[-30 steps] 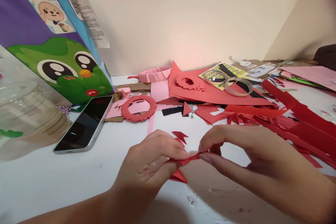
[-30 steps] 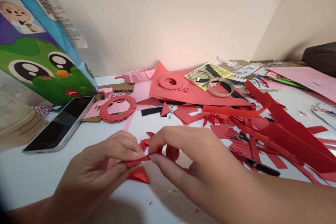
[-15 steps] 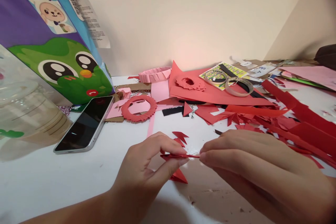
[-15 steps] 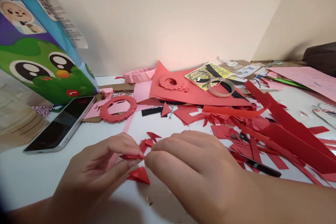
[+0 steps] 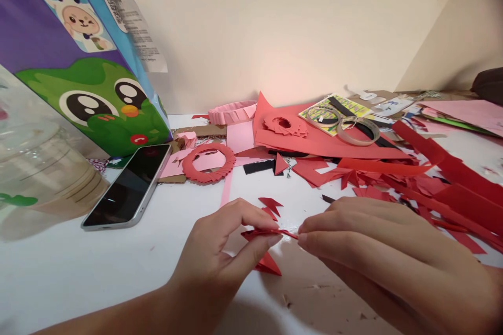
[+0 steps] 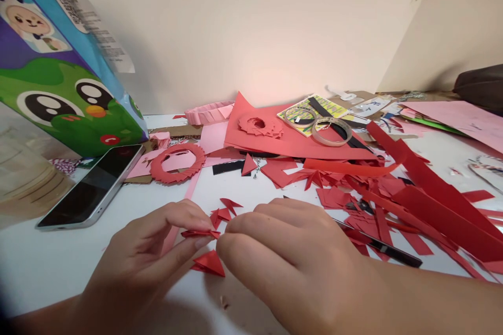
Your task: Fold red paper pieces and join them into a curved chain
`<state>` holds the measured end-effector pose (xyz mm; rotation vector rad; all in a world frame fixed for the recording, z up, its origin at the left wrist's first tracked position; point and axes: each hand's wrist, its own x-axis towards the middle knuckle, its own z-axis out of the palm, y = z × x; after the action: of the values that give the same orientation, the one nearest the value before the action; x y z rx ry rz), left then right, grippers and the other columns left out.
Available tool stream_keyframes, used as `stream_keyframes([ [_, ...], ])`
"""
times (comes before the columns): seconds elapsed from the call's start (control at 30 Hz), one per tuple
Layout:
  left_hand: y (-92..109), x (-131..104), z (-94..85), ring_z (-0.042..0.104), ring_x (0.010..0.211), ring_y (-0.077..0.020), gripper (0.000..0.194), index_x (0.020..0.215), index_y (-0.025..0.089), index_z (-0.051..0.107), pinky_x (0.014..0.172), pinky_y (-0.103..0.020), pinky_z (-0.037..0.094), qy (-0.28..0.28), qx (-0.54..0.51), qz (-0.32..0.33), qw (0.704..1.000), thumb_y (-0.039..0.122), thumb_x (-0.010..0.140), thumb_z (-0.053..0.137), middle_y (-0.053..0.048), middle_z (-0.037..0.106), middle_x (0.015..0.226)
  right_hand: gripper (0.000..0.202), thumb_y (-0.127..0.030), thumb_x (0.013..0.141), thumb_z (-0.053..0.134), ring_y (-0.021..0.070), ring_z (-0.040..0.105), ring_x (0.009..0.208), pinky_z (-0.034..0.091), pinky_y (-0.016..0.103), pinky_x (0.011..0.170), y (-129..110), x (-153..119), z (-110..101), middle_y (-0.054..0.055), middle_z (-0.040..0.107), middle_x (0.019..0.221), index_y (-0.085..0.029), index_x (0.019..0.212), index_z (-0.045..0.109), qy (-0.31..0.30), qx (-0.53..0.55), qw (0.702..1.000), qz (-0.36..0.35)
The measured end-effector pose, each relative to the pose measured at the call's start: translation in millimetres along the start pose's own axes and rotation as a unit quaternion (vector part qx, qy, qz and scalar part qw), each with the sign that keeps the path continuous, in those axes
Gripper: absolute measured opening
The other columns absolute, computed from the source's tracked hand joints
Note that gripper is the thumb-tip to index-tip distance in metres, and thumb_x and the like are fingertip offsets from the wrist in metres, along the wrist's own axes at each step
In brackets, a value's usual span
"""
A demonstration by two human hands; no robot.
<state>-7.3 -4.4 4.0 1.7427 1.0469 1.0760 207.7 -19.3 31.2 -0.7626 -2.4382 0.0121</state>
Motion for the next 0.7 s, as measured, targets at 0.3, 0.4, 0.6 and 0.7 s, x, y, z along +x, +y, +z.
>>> stream_keyframes([
  [0.3, 4.5, 0.3, -0.4, 0.067, 0.073, -0.0116, 0.016, 0.077, 0.027, 0.07, 0.067, -0.019, 0.051, -0.015, 0.022, -0.023, 0.999, 0.011, 0.081, 0.067, 0.007, 0.073, 0.076, 0.03, -0.011, 0.095, 0.044, 0.0175, 0.072, 0.071, 0.053, 0.025, 0.056, 0.8, 1.9, 0.8, 0.007, 0.076, 0.083, -0.019, 0.078, 0.067, 0.018, 0.058, 0.996, 0.061],
  [0.4, 5.9, 1.9, -1.9, 0.066, 0.071, -0.0113, 0.017, 0.077, 0.028, 0.072, 0.067, -0.018, 0.05, -0.023, 0.045, -0.015, 0.999, 0.012, 0.081, 0.069, 0.007, 0.073, 0.075, 0.025, -0.01, 0.094, 0.048, 0.0141, 0.071, 0.065, 0.053, 0.021, 0.053, 0.1, 8.1, 0.3, 0.004, 0.076, 0.078, -0.019, 0.079, 0.067, 0.03, 0.093, 0.99, 0.101],
  [0.6, 5.6, 2.9, -2.3, 0.067, 0.07, -0.0128, 0.019, 0.082, 0.029, 0.077, 0.064, -0.019, 0.051, -0.03, 0.052, 0.003, 0.998, 0.013, 0.082, 0.069, 0.006, 0.076, 0.077, 0.015, -0.012, 0.088, 0.056, 0.0134, 0.069, 0.062, 0.054, 0.019, 0.052, 0.1, 12.3, -1.8, 0.001, 0.075, 0.075, -0.02, 0.08, 0.066, 0.043, 0.118, 0.982, 0.142],
  [0.7, 5.1, 2.0, -1.7, 0.069, 0.072, -0.0118, 0.023, 0.085, 0.032, 0.078, 0.067, -0.016, 0.052, -0.023, 0.051, 0.016, 0.998, 0.01, 0.082, 0.07, 0.007, 0.077, 0.08, 0.015, -0.011, 0.088, 0.056, 0.0125, 0.068, 0.061, 0.053, 0.019, 0.053, 0.2, 10.8, -2.4, 0.001, 0.074, 0.074, -0.019, 0.08, 0.066, 0.039, 0.118, 0.982, 0.14],
])
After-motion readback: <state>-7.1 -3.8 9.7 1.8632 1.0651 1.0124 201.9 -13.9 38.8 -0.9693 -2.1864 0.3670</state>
